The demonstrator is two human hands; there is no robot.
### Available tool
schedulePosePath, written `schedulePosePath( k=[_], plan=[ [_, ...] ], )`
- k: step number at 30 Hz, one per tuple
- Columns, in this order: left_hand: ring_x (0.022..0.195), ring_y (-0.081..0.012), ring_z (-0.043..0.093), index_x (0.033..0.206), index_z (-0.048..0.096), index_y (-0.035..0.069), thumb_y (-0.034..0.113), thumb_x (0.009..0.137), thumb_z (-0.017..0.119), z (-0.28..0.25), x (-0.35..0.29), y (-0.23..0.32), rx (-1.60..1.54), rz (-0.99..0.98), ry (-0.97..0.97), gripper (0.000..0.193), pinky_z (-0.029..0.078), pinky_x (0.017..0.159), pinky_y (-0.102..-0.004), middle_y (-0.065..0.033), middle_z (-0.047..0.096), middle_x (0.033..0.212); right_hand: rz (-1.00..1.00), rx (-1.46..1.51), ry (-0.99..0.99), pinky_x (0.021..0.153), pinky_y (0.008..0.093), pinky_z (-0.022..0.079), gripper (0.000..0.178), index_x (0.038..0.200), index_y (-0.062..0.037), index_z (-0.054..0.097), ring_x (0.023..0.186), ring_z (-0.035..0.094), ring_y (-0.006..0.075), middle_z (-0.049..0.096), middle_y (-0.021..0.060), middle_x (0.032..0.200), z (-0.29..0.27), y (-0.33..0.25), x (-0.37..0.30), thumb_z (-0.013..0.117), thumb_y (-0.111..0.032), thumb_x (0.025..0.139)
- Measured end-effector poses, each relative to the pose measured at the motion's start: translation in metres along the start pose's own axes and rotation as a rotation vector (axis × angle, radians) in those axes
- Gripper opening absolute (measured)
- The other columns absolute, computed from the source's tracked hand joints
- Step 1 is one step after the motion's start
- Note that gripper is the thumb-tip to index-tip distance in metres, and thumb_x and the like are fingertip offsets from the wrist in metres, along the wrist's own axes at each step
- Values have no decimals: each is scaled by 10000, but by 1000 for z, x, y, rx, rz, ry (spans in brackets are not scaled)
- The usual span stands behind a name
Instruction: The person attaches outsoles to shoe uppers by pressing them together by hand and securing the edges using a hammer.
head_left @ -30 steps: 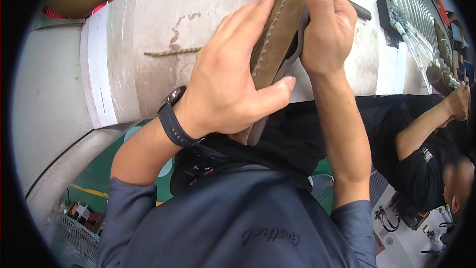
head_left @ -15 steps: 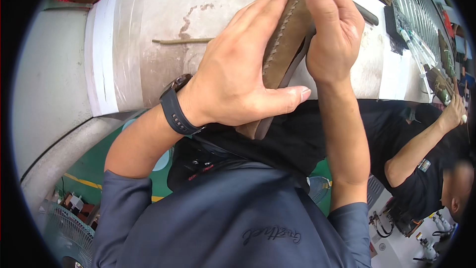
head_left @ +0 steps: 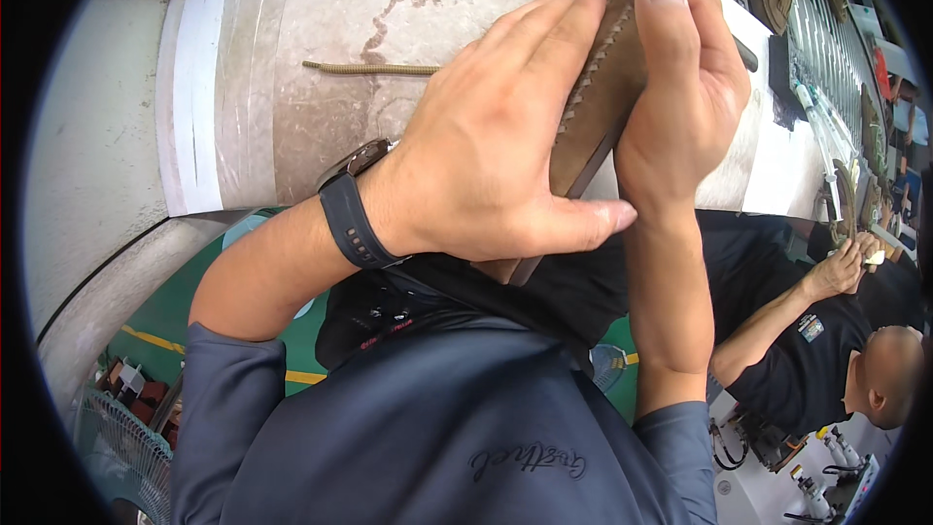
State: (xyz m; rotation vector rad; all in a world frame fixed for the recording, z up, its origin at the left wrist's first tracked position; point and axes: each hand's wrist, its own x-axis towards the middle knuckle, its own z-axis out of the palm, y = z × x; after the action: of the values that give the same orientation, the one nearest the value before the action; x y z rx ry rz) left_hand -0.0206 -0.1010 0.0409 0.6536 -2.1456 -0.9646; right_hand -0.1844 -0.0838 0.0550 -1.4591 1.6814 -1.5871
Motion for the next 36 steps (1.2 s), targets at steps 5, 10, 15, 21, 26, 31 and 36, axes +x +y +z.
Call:
schedulePosePath(
  k=[5,10,15,21,26,31,36],
  plan=[
    [1389,-480,490,1537,393,-81,515,610,994,-1,8,8,-44,-18,-107,1255,400,1173,-511,-290,495,1497,-284,-289,53,1175,496,378,162,923,31,729,1203,634,318,718,209,1011,7,-13,-5,670,-120,918],
    [1387,-516,468,1507,379,-130,622,677,909,8,4,4,-13,123,18,1239,384,1182,-538,-345,484,1474,-414,-298,-51,1127,505,435,154,936,37,727,1182,660,365,726,310,1122,3,-4,7,690,-103,882],
    [1419,-489,472,1547,372,-122,529,920,768,30,-13,1,114,0,176,987,378,1199,-500,-349,452,1541,-164,3,-114,1117,429,454,271,1174,29,716,1233,649,364,705,235,1305,-24,28,43,685,-170,993],
    [1311,-510,557,1517,481,-82,439,1063,589,32,-23,5,125,-28,275,700,434,1133,-510,-366,529,1473,-52,-453,-248,1106,380,486,379,1385,-126,704,1242,672,311,709,179,1337,-88,51,45,571,-130,1030],
    [1192,-448,614,1459,614,42,388,1072,585,38,-13,19,229,-4,310,520,503,1042,-490,-290,603,1427,-352,-813,-257,1121,425,478,514,1369,-172,717,1288,626,338,623,147,1436,-135,73,44,508,2,933],
    [1216,-421,615,1448,635,74,291,1047,635,40,-7,35,410,-19,248,456,488,1061,-462,-206,616,1442,-203,-1071,-361,990,484,516,403,1238,-92,608,1143,650,383,665,186,1200,-127,52,16,553,26,857],
    [1222,-418,615,1444,639,78,293,1032,656,41,-6,38,416,-21,243,465,482,1075,-466,-205,620,1435,-86,-930,-142,774,446,536,287,1127,-53,582,869,686,340,655,161,956,-144,56,-35,719,-38,876]
  ],
)
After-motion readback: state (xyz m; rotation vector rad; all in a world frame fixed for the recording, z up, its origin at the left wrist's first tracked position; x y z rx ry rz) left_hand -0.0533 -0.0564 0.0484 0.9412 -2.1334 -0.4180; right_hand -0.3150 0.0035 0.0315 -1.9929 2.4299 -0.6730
